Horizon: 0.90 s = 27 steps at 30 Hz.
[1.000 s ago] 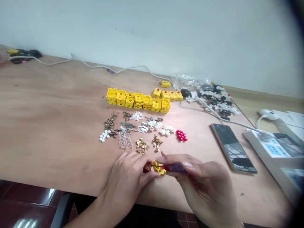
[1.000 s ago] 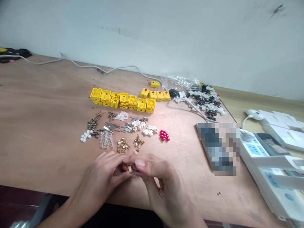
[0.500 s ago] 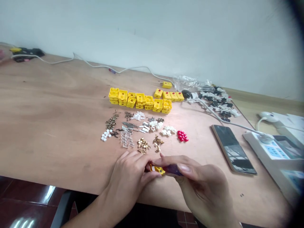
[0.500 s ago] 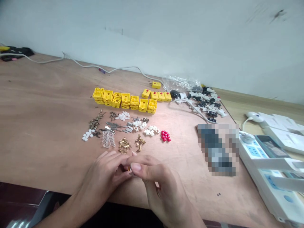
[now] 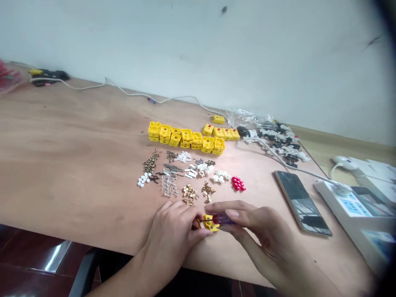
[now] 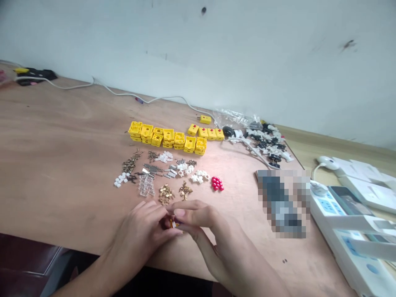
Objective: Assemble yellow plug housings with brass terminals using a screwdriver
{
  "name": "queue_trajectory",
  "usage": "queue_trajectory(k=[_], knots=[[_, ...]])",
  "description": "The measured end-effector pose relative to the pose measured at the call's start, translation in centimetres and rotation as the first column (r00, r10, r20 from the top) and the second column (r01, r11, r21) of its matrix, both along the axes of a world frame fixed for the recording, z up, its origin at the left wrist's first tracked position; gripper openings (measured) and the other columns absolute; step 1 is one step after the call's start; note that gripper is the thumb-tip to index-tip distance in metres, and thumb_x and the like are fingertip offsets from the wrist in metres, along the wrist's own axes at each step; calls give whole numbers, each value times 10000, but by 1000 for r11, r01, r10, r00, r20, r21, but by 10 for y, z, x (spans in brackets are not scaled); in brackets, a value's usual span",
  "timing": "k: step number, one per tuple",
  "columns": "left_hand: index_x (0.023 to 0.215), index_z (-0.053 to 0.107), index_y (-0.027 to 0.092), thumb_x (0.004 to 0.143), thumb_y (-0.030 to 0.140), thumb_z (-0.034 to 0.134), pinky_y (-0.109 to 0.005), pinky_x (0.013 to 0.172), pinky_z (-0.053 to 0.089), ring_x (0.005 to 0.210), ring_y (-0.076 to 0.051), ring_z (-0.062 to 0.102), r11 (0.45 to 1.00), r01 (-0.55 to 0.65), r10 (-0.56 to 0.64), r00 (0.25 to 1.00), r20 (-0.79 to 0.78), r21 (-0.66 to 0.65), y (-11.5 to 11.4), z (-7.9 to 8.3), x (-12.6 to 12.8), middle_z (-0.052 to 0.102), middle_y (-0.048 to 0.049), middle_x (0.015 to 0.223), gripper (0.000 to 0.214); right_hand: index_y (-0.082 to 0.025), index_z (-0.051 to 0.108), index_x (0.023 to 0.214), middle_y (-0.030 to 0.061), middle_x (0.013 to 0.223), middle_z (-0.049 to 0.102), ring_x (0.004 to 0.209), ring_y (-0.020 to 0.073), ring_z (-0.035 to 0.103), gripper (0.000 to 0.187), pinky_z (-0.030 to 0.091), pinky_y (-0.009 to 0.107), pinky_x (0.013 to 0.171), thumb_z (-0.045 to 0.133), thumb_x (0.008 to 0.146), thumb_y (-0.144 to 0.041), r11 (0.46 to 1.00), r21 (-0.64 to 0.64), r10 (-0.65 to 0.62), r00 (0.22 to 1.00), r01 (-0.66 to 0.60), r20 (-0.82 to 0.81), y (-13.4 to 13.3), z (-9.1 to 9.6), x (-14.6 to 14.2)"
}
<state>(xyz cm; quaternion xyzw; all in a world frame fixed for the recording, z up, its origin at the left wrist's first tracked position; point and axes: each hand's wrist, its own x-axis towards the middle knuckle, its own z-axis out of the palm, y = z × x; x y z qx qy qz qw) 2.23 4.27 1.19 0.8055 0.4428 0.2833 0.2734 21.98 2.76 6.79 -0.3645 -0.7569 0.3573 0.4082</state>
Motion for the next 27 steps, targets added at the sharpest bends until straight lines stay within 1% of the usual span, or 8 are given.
queue_trajectory(k=[2, 5, 7, 10, 13, 17, 20, 27], knots=[[882, 665, 219, 815, 411, 851, -337, 695, 417, 761, -218, 618, 1000, -4, 4, 1000, -1, -1, -1, 0, 0, 685, 12, 797, 276, -324, 557, 1257, 38, 1184, 762, 1113, 214, 752, 511, 686, 345, 854, 556, 911, 52, 1000, 27, -5, 1000, 4, 18, 5, 4, 1], [858, 660, 211, 773, 363, 893, -336, 691, 416, 776, -227, 620, 1000, -12, 12, 999, -31, -25, -1, 2, 0, 687, 11, 800, 290, -325, 574, 1202, 12, 1073, 780, 1016, 199, 780, 509, 701, 314, 767, 589, 879, 68, 999, 19, -33, 999, 33, -40, 20, 13, -2], [815, 650, 207, 792, 348, 879, -330, 673, 407, 773, -225, 617, 998, -22, 20, 999, -41, -67, -2, 3, 0, 683, 7, 794, 270, -333, 568, 1189, -4, 1052, 777, 968, 186, 786, 507, 703, 309, 740, 618, 874, 60, 996, 42, -75, 987, 82, -143, 38, 20, -8], [848, 665, 209, 820, 303, 859, -338, 720, 431, 814, -228, 632, 995, -19, 18, 1000, -7, -94, -1, 6, 0, 699, -2, 849, 218, -325, 581, 1133, -36, 979, 763, 933, 162, 779, 456, 690, 318, 811, 695, 856, 19, 976, 111, -156, 955, 189, -251, 73, 21, -22], [902, 672, 207, 772, 243, 894, -359, 781, 453, 875, -249, 656, 998, -3, 5, 1000, 24, -65, -1, 7, 0, 723, -11, 913, 259, -321, 546, 1111, -43, 985, 743, 969, 154, 767, 405, 677, 316, 840, 702, 873, -32, 980, 56, -164, 940, 189, -298, 105, 9, -40], [794, 630, 202, 753, 280, 907, -333, 650, 397, 733, -227, 628, 999, -8, 9, 1000, 15, -48, -1, 4, 0, 691, 15, 784, 291, -313, 510, 1102, -21, 1007, 741, 974, 163, 765, 379, 675, 304, 800, 719, 869, -100, 986, -36, -167, 939, 164, -301, 134, -15, -58], [821, 627, 209, 762, 287, 902, -330, 640, 377, 721, -218, 614, 999, 5, -4, 1000, 17, -48, -2, 0, 0, 687, 23, 789, 293, -309, 509, 1119, -17, 1023, 732, 990, 155, 758, 373, 663, 289, 816, 716, 878, -113, 987, -60, -162, 941, 151, -296, 141, -24, -62], [825, 616, 205, 710, 285, 938, -334, 625, 360, 696, -212, 609, 1000, 9, -9, 999, 33, -14, -2, -3, 1, 696, 31, 790, 351, -312, 517, 1133, -25, 1035, 728, 974, 147, 759, 384, 661, 269, 789, 709, 884, -92, 987, -44, -162, 939, 156, -305, 145, -30, -61]])
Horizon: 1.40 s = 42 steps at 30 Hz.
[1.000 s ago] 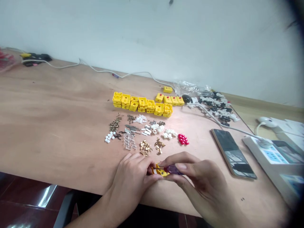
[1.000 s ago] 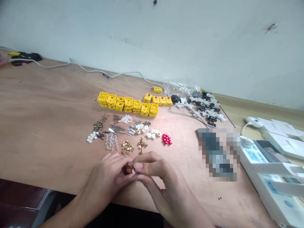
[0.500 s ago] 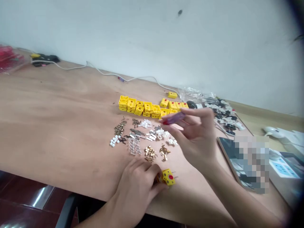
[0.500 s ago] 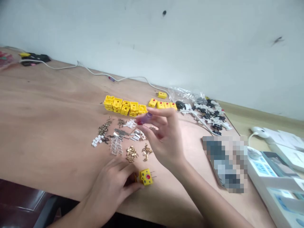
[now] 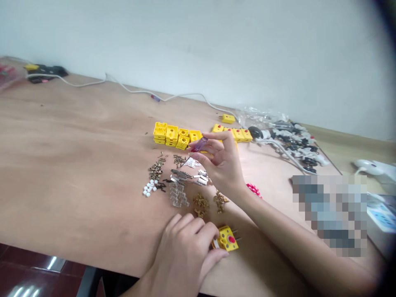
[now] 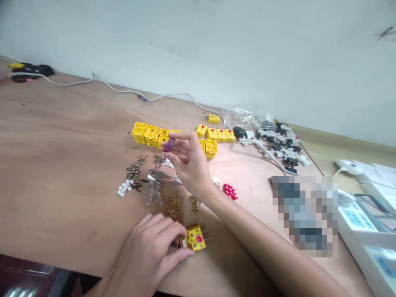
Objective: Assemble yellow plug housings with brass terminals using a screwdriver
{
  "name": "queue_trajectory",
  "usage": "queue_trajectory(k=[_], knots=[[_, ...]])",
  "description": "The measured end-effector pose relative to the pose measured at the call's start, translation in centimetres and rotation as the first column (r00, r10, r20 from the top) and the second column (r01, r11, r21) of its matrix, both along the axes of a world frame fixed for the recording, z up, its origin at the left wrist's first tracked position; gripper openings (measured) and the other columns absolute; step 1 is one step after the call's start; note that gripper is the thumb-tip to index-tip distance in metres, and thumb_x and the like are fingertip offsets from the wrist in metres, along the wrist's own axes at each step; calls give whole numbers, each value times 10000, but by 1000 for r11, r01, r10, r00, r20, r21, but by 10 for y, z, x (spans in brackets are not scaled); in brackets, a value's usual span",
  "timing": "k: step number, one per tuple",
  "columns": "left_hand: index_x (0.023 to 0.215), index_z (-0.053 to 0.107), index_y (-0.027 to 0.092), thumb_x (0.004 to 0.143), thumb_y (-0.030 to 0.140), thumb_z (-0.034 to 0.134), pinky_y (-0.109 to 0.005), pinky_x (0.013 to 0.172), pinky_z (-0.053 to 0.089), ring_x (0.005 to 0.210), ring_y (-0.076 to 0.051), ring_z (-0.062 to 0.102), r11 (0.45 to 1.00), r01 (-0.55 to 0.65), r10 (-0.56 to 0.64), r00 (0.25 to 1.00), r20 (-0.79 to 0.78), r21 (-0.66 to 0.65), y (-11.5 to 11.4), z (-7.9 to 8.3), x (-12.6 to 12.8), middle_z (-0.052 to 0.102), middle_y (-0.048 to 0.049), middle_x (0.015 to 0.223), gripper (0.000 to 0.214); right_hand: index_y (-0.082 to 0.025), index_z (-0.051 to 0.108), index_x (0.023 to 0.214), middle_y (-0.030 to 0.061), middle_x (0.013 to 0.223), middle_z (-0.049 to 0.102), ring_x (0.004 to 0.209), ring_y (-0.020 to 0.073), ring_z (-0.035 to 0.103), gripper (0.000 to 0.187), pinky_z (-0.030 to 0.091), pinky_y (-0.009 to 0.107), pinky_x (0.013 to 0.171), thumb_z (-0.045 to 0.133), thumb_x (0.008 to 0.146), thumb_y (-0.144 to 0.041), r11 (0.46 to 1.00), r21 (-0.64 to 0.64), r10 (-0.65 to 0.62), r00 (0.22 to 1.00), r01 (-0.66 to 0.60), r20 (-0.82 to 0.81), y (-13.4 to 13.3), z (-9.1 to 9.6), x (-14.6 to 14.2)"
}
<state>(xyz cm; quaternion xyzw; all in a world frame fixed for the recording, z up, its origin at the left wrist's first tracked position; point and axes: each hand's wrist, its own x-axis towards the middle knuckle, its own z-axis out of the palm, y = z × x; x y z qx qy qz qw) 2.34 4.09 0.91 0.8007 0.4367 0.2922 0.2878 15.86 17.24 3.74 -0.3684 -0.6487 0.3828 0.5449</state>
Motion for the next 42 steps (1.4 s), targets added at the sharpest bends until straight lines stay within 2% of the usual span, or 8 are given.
queue_trajectory(k=[5, 10, 13, 16, 21, 24, 33, 42], knots=[[807, 627, 198, 711, 321, 937, -335, 633, 389, 698, -214, 630, 1000, 7, -7, 1000, 10, -4, 1, 2, 0, 705, 27, 777, 347, -323, 531, 1126, -25, 1036, 735, 998, 160, 752, 390, 674, 303, 799, 702, 884, -69, 998, 69, -10, 1000, 9, 3, -2, 5, 2], [829, 649, 200, 700, 251, 942, -343, 673, 439, 774, -239, 654, 999, 6, -5, 1000, 31, -51, 3, 7, -3, 710, 10, 815, 324, -316, 538, 1135, -33, 1015, 733, 989, 161, 757, 423, 681, 310, 790, 697, 874, -24, 994, 107, -31, 999, 28, 25, -23, 27, 14], [933, 669, 213, 727, 179, 917, -362, 748, 465, 878, -261, 659, 996, 20, -18, 1000, 26, -87, 3, 11, -6, 714, 0, 896, 324, -313, 563, 1157, -38, 988, 726, 986, 167, 755, 468, 684, 327, 824, 690, 856, 23, 987, 147, -69, 997, 65, 28, -49, 37, 25], [924, 662, 223, 793, 164, 867, -341, 737, 445, 845, -229, 639, 990, 27, -25, 1000, 17, -137, 3, 14, -8, 690, 16, 878, 250, -335, 569, 1202, -31, 1026, 736, 981, 170, 755, 542, 694, 323, 813, 661, 847, 63, 984, 131, -125, 992, 122, 16, -85, 42, 36], [864, 632, 212, 788, 201, 879, -322, 719, 408, 794, -198, 606, 989, 75, -76, 997, -3, -125, 4, 18, -10, 664, 36, 818, 259, -353, 550, 1271, -60, 1101, 746, 934, 111, 749, 702, 672, 210, 847, 630, 791, 154, 971, 61, -234, 972, 232, 28, -145, 40, 52], [895, 651, 217, 772, 165, 884, -318, 713, 399, 805, -198, 607, 991, 79, -83, 996, -26, -111, 4, 18, -9, 671, 38, 837, 269, -332, 547, 1279, -59, 1115, 756, 938, 115, 760, 702, 682, 212, 826, 596, 788, 168, 962, 39, -271, 962, 271, 17, -165, 34, 55], [907, 664, 228, 773, 178, 887, -309, 726, 397, 816, -193, 592, 994, 61, -65, 997, -43, -94, 3, 15, -8, 659, 47, 822, 264, -366, 576, 1249, -33, 1070, 767, 956, 164, 772, 613, 708, 286, 789, 594, 830, 81, 953, -48, -300, 953, 298, -36, -176, 22, 50], [910, 657, 224, 788, 165, 873, -310, 726, 390, 817, -202, 586, 992, 75, -79, 996, -39, -104, 4, 17, -9, 657, 41, 826, 255, -363, 565, 1262, -20, 1070, 765, 970, 180, 769, 632, 710, 296, 770, 601, 823, 89, 958, -36, -284, 959, 284, 9, -178, 21, 50]])
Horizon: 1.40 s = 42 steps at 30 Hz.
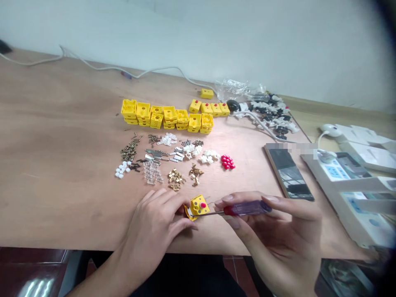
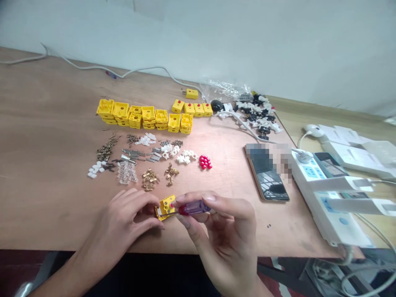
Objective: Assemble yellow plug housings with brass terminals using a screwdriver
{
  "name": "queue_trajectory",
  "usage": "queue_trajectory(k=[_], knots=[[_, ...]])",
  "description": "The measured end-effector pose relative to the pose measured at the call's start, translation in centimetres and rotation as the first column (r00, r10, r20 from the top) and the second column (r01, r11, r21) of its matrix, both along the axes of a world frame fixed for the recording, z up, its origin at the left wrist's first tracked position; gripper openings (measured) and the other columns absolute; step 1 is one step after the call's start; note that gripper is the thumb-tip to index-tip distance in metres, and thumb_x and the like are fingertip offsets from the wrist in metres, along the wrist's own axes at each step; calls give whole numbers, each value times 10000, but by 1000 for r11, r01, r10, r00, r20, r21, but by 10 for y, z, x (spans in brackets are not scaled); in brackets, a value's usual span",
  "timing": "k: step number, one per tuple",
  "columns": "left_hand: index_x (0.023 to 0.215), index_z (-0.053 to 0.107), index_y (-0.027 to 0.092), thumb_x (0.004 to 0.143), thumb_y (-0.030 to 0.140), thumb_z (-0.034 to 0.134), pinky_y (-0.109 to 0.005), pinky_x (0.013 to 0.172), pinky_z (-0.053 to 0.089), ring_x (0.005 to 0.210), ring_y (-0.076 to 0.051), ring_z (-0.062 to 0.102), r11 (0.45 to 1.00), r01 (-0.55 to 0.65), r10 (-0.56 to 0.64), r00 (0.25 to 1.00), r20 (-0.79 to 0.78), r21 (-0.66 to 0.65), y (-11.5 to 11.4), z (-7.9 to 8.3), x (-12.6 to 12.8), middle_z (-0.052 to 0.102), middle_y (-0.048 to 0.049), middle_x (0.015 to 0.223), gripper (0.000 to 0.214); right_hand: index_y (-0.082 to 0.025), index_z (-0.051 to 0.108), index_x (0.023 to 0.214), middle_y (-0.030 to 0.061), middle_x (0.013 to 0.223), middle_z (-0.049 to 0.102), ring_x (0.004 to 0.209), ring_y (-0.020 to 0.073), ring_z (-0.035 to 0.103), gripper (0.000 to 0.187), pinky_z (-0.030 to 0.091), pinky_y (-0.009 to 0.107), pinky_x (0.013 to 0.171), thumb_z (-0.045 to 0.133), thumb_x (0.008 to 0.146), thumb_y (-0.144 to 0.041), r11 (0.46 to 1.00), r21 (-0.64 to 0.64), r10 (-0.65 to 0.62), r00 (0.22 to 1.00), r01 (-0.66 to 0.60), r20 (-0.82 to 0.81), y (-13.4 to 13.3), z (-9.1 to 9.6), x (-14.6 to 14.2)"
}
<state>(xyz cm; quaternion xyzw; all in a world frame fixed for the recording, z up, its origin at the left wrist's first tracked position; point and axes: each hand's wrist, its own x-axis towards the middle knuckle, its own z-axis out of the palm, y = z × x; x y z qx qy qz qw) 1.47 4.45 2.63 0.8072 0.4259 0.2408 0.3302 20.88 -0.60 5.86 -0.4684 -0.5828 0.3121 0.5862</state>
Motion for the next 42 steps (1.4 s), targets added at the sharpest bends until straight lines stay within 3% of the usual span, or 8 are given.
queue_trajectory(k=[18, 23, 28, 33, 36, 42], knots=[[887, 614, 221, 796, 199, 873, -315, 706, 377, 792, -201, 572, 1000, -10, 10, 1000, -9, 2, 0, -1, -1, 645, 34, 825, 276, -376, 580, 1270, 3, 1092, 761, 974, 209, 766, 642, 723, 349, 736, 591, 827, 89, 999, 15, 29, 999, -30, 24, 0, 1, -2], [846, 594, 209, 844, 231, 835, -327, 728, 368, 793, -198, 577, 999, 36, -36, 999, 9, 24, -1, -2, -2, 650, 31, 827, 242, -397, 561, 1311, 3, 1106, 754, 1015, 211, 755, 708, 719, 364, 742, 555, 821, 114, 995, 30, 95, 994, -97, 54, -1, -1, 1], [915, 628, 225, 859, 201, 817, -329, 754, 382, 839, -203, 580, 999, 33, -32, 999, 28, -14, -1, -3, -2, 664, 30, 904, 199, -408, 548, 1359, 17, 1148, 755, 1025, 237, 756, 756, 716, 379, 652, 543, 816, 118, 985, 43, 161, 983, -166, 88, -1, -2, 3], [950, 659, 231, 960, 141, 679, -329, 776, 391, 863, -195, 573, 998, 53, -52, 998, 37, -25, -2, -2, -2, 655, 21, 952, 93, -423, 578, 1348, 10, 1134, 773, 964, 235, 772, 760, 710, 381, 635, 543, 817, 120, 986, 47, 157, 982, -162, 101, -1, -1, 0], [942, 682, 243, 994, 120, 603, -326, 778, 399, 861, -190, 567, 999, 52, -52, 997, 58, -9, -3, -3, -3, 651, 16, 964, 155, -422, 577, 1359, 6, 1146, 773, 944, 224, 774, 778, 713, 389, 679, 540, 808, 126, 984, 72, 151, 982, -160, 118, -1, -1, -2], [934, 689, 247, 1001, 116, 581, -321, 774, 409, 855, -183, 572, 998, 55, -56, 995, 79, 10, -2, -6, -4, 656, 16, 957, 182, -422, 574, 1374, 8, 1158, 749, 962, 195, 769, 786, 707, 298, 644, 538, 816, 130, 977, 93, 183, 977, -193, 112, -1, -3, -5]])
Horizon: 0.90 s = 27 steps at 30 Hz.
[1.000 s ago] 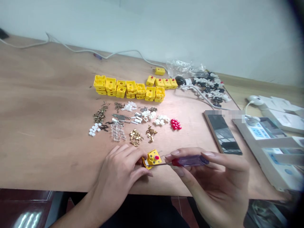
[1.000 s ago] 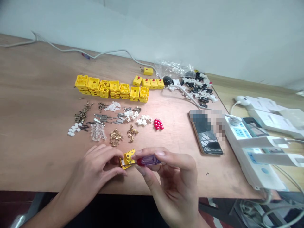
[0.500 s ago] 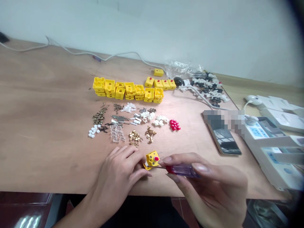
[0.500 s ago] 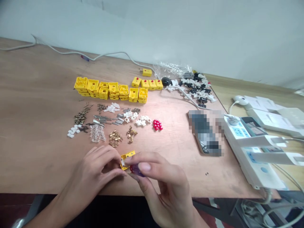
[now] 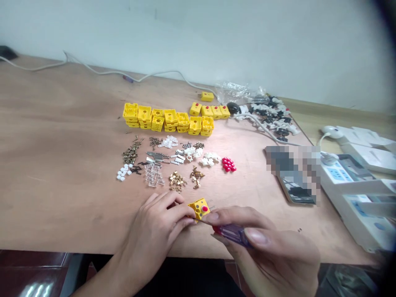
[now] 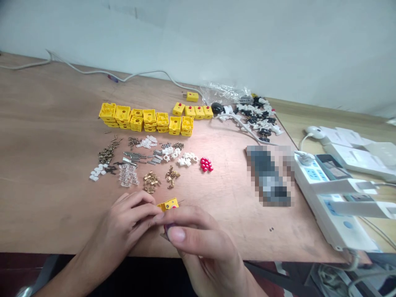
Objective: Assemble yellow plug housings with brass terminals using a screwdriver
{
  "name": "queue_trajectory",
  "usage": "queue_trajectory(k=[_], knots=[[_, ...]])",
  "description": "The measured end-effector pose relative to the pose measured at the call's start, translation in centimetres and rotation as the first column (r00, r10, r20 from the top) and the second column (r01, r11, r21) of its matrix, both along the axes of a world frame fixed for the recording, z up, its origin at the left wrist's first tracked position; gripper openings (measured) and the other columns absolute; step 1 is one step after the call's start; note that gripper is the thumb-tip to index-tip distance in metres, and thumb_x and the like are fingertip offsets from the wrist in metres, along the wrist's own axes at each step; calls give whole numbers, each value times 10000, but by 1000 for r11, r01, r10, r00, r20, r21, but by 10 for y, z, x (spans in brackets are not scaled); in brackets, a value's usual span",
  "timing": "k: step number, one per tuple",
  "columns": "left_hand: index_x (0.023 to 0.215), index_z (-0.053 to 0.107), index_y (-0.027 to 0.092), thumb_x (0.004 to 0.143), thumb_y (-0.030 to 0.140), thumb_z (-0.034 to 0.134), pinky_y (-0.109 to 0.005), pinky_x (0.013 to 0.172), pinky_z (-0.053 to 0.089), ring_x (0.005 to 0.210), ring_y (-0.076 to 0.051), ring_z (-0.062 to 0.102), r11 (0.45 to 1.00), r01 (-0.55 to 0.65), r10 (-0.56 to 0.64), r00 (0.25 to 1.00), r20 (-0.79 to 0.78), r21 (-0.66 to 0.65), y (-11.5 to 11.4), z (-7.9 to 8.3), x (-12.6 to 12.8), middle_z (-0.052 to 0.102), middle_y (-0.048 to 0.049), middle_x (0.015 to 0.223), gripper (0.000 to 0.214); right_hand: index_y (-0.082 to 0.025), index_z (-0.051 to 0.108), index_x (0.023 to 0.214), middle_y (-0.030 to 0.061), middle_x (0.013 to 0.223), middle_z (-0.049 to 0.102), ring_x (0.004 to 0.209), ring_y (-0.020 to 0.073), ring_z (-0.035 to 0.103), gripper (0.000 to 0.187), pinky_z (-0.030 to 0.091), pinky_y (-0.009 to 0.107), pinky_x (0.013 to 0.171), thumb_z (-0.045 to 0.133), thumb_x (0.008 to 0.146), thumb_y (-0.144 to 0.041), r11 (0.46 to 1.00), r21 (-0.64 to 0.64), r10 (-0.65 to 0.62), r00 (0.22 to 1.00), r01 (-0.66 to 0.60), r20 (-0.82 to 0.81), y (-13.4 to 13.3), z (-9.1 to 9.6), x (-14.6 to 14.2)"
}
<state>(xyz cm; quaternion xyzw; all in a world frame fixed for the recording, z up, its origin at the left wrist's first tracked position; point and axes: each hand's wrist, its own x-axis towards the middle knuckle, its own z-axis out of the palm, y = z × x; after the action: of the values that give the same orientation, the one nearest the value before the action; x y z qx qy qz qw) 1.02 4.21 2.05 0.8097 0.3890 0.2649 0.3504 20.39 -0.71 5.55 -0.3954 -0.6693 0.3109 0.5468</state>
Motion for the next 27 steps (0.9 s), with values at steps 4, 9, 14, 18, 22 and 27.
queue_trajectory(k=[4, 9, 14, 18, 22, 27], knots=[[933, 690, 238, 997, 101, 579, -316, 783, 414, 862, -173, 582, 1000, 14, -15, 1000, 19, 15, 1, 0, 0, 651, 18, 951, 188, -439, 590, 1367, 20, 1138, 739, 958, 195, 771, 681, 704, 280, 624, 542, 896, 51, 1000, -2, 27, 999, -27, -33, 3, 2, -3], [944, 697, 249, 997, 102, 577, -319, 791, 421, 868, -172, 582, 1000, 7, -7, 1000, 20, 5, 0, 1, 0, 646, 17, 964, 197, -452, 601, 1355, 15, 1072, 725, 900, 178, 763, 606, 698, 269, 636, 561, 936, -15, 999, 38, 12, 1000, -11, -22, 5, 2, -6], [970, 715, 255, 993, 82, 565, -308, 780, 426, 873, -169, 582, 1000, 23, -23, 999, 32, 13, 0, 2, 0, 649, 13, 982, 230, -427, 634, 1327, 11, 1033, 689, 858, 165, 741, 632, 688, 240, 615, 610, 890, 30, 995, 93, -22, 999, 26, -47, 7, 0, -9], [970, 714, 267, 1003, 110, 577, -305, 777, 419, 871, -169, 577, 1000, 17, -17, 999, 40, 13, -1, -1, -1, 650, 22, 984, 211, -419, 606, 1354, -8, 1033, 688, 849, 154, 740, 752, 701, 293, 744, 644, 810, 99, 991, 134, -12, 1000, 14, -21, 7, -2, -5], [957, 695, 269, 1022, 144, 563, -308, 765, 410, 857, -173, 575, 999, 12, -14, 998, 58, 39, -1, -5, -1, 638, 20, 963, 193, -375, 526, 1427, 27, 1269, 702, 1071, 183, 744, 719, 698, 303, 795, 513, 886, 99, 991, 46, 130, 991, -128, -36, 4, 0, -2], [993, 684, 274, 1018, 157, 589, -321, 793, 407, 872, -172, 584, 999, 38, -41, 997, 69, 31, 1, -4, -1, 644, 28, 985, 153, -388, 570, 1392, 32, 1123, 729, 972, 167, 766, 576, 687, 212, 624, 501, 973, 1, 993, 53, 106, 990, -101, -90, 7, 2, -7]])
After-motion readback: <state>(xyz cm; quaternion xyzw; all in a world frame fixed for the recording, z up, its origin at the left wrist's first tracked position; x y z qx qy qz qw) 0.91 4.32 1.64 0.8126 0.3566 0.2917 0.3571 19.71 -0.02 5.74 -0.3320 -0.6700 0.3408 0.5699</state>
